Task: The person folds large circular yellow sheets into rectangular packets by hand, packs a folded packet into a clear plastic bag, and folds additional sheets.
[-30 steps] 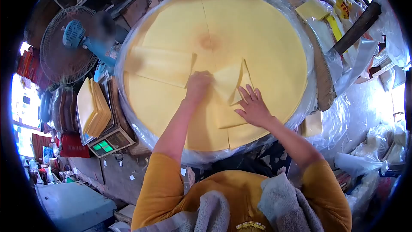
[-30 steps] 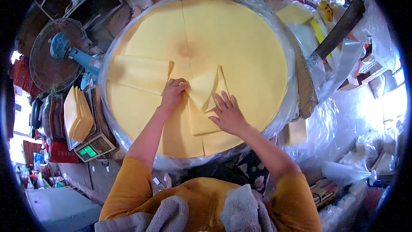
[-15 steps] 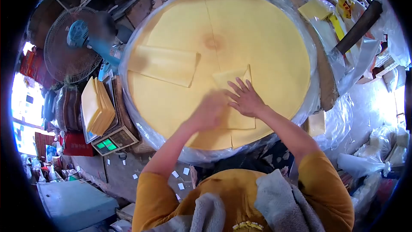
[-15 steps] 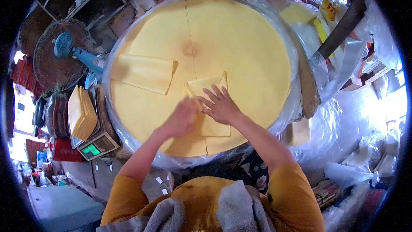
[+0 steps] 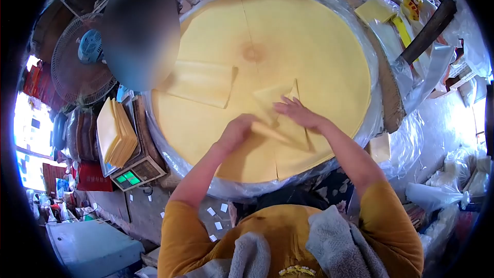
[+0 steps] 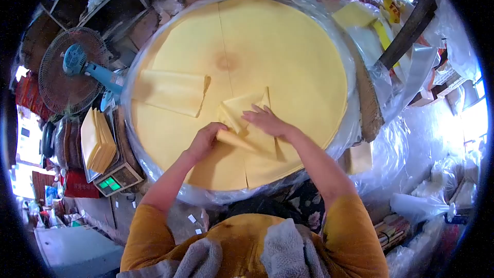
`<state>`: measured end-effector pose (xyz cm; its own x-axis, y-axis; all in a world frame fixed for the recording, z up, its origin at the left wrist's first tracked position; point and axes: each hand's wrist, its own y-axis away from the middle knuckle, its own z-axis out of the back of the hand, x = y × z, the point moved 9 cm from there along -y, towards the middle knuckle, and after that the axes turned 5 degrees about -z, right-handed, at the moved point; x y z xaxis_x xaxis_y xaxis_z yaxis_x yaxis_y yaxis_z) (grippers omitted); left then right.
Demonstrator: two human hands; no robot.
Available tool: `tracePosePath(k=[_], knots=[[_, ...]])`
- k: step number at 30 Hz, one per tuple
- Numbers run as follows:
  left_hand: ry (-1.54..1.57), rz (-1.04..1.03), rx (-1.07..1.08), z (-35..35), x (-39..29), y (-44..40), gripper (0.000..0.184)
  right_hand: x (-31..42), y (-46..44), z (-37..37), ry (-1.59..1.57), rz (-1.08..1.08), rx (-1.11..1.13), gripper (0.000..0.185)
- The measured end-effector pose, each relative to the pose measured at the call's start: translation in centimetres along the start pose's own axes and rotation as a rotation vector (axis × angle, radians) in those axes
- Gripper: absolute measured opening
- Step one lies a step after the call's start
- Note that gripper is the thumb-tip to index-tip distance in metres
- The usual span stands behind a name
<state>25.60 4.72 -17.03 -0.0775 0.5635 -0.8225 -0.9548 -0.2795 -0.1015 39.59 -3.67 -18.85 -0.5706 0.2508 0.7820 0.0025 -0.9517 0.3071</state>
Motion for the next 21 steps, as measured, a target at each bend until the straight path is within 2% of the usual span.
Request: tracePosePath(k=[1,3,4,7,8,10,13,16,17,18,19,21], knots=[[0.137,0.199,-0.126,0.6,0.6,-0.2,0.015,-0.6,0.2,1.2,-0.407,0.006,-0.012,0.061],[-0.153,0.264,-0.259,2.0,1.5,-1.9,0.016,-2.0,1.0,3.2,-1.222,0.023,-0.035,0.069],[-0.166,0.244,-0.348,2.6,1.1,-2.5,0.021,-1.8,1.6,3.7,-1.427,0.034,-0.026,0.062],[-0.206,0.205,-0.393,2.8,2.8,-3.9,0.027,-3.2,0.8,4.8,-1.056,0.040,-0.315,0.054],[-0.239,0.232,-0.382,2.7,3.7,-4.2,0.028,-5.7,0.6,4.5,-0.845,-0.177,-0.412,0.047],[-0.308,0.283,-0.355,2.8,4.6,-4.6,0.028,-7.3,0.2,4.6,-0.664,-0.307,-0.540,0.044],[-0.282,0.437,-0.436,2.9,4.3,-4.6,0.032,-7.5,0.4,5.2,-0.412,-0.450,-0.651,0.042],[-0.782,0.046,-0.515,2.8,-3.2,-7.0,0.049,-4.6,1.6,7.1,-0.186,-0.571,-0.671,0.034],[-0.805,0.113,-0.396,1.5,-2.2,-7.7,0.052,-3.7,2.1,7.6,-0.117,-0.616,-0.660,0.030],[-0.827,0.181,-0.276,-0.1,-0.7,-8.1,0.055,-3.6,1.9,7.5,-0.136,-0.634,-0.609,0.038],[-0.847,0.251,-0.156,-1.5,1.1,-8.2,0.058,-3.2,1.6,8.1,0.019,-0.625,-0.663,0.042],[-0.779,0.224,-0.180,-2.2,2.3,-8.2,0.062,-1.9,0.5,8.2,0.332,-0.598,-0.762,0.052]])
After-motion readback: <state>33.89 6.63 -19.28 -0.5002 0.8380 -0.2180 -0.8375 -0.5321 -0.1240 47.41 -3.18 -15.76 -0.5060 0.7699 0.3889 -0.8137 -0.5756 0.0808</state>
